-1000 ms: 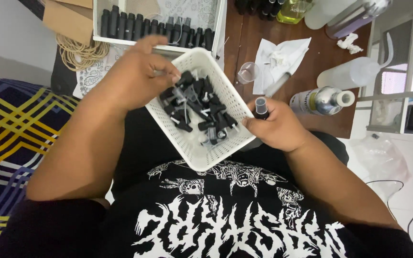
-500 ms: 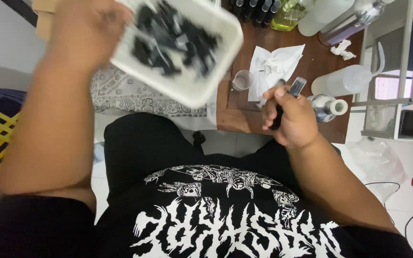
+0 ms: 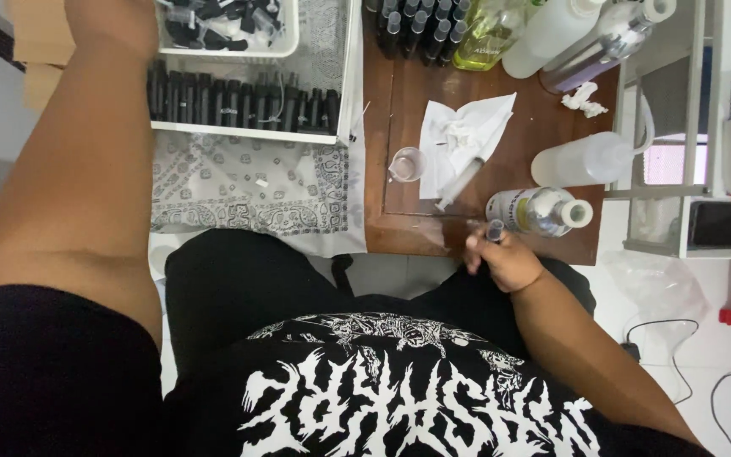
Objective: Assembling small perfume spray bottles and filling them using a syringe
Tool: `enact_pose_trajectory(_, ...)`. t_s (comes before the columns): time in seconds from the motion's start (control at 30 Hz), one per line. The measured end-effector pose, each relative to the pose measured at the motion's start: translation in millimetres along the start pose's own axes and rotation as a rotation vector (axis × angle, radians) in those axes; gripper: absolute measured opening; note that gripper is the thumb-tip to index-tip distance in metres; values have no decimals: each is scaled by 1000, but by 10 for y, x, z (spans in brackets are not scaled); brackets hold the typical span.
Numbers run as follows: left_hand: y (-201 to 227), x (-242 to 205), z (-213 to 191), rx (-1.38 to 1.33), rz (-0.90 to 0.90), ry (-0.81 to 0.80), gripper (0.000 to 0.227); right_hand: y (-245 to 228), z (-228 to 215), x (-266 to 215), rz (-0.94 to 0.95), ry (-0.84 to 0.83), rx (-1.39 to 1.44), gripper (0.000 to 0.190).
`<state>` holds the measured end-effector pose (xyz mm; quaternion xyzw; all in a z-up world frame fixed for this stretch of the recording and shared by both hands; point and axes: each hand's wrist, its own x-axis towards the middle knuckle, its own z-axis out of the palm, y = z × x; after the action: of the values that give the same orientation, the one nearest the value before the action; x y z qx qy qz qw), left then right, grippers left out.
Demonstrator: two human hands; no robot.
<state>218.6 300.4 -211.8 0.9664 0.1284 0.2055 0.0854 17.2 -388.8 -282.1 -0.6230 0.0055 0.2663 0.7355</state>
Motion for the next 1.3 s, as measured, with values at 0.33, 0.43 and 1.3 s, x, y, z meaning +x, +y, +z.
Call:
enact_pose_trajectory(0.33,-446,221,661,52,-71,-237,41,12,85,192,277,-198,-241,39)
enact_pose_trajectory(0.43,54,96,252,-114,-291,-193,20,-42,133,187,327,-140,-117,38)
enact_pose_trajectory(1.3,2695,183,-47,-95,-50,-817,19,-226,203,185,412,-160,47,35)
